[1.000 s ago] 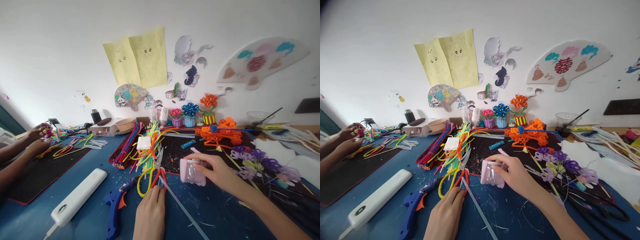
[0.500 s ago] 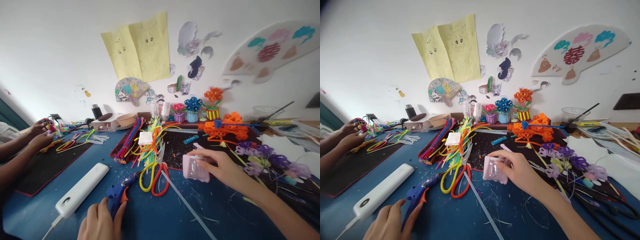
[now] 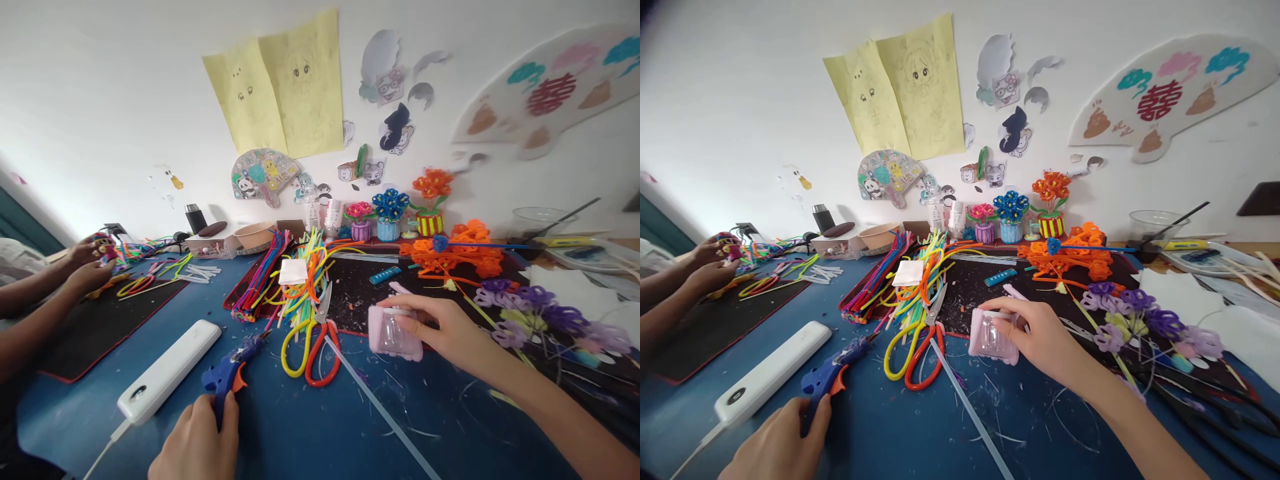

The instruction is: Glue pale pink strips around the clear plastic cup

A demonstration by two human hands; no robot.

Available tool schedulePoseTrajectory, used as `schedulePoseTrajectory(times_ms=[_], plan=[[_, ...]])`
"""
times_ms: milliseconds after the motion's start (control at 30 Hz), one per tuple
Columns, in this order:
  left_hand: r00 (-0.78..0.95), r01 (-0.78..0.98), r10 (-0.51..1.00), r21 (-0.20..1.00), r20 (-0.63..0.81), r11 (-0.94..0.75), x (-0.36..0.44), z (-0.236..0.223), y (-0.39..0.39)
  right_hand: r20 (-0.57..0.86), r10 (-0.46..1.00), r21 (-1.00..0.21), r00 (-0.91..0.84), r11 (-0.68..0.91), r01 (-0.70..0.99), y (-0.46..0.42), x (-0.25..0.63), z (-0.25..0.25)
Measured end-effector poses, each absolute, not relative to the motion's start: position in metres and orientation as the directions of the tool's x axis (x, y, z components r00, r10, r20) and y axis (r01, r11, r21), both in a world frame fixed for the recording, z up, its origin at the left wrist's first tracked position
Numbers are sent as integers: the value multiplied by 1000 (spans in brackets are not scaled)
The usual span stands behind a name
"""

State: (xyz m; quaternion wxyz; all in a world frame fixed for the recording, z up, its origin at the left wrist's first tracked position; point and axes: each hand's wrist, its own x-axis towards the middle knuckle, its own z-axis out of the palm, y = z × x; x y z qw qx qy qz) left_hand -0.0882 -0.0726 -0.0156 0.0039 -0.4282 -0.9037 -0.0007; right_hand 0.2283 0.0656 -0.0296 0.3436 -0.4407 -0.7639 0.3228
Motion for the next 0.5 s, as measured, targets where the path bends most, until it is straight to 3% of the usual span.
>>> schedulePoseTrajectory(times_ms=[233, 500], plan=[[-673, 737, 735, -11, 87, 676, -80, -9, -62, 227, 894, -806, -385, 395, 442, 67, 230, -31], [-659, 752, 752, -38, -10, 658, -70, 6, -64, 197, 902, -818, -384, 367, 443, 66, 229, -27]])
